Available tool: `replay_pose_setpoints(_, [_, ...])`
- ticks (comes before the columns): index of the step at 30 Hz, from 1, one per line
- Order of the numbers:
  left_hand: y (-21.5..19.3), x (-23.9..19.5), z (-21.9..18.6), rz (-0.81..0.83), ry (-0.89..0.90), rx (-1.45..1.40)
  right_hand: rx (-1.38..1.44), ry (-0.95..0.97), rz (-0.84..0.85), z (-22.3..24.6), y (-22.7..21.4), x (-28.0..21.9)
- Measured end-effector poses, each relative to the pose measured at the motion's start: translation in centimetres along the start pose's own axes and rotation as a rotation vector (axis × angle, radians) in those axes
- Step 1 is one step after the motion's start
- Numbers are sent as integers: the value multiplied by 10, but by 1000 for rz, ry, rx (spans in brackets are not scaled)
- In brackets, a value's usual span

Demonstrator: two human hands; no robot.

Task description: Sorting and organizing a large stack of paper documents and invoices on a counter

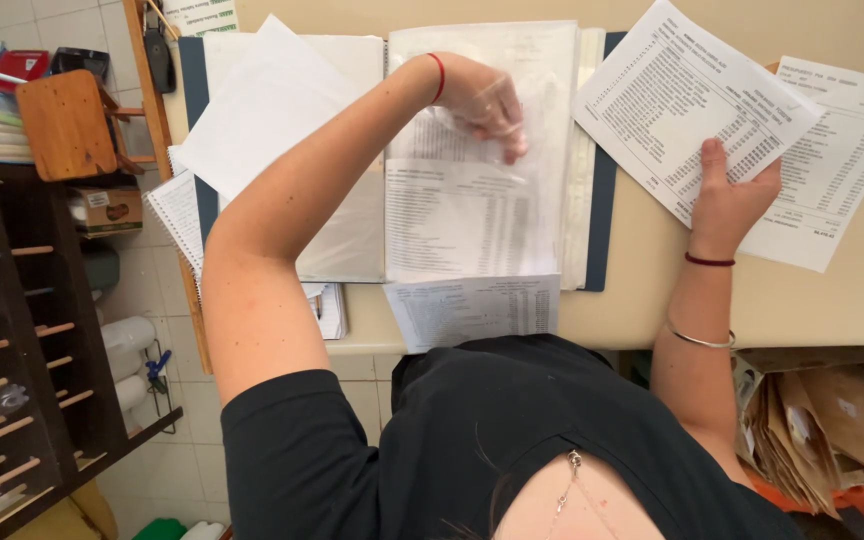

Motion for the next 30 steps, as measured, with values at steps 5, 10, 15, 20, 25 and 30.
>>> replay_pose_setpoints(5, [-12, -25, -6, -188, -57, 88, 12, -2, 0, 0, 0, 0])
replay_pose_setpoints(10, [-6, -25, -6, -249, 62, 92, 14, 4, -3, 1, 0, 0])
replay_pose_setpoints(15, [11, -37, -14, -124, -115, -61, 19, -1, -3, 3, 1, 0])
replay_pose_setpoints(20, [8, -17, 1, -51, -188, 318, 6, 13, -9, 0, 0, 0])
replay_pose_setpoints(25, [19, -9, 13, 61, -198, 425, -33, 7, -11, -2, -1, -1])
replay_pose_setpoints(30, [-29, -24, 30, -265, -197, 446, -22, 11, -9, 1, 0, 0])
Point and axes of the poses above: each hand's wrist, its own x-axis towards the middle knuckle, its own y-axis out of the palm, z = x × y, the point moved 7 cm from there along x, towards the middle knuckle, and after that the axes turned 1 degree about -y, right-handed, at the moved point
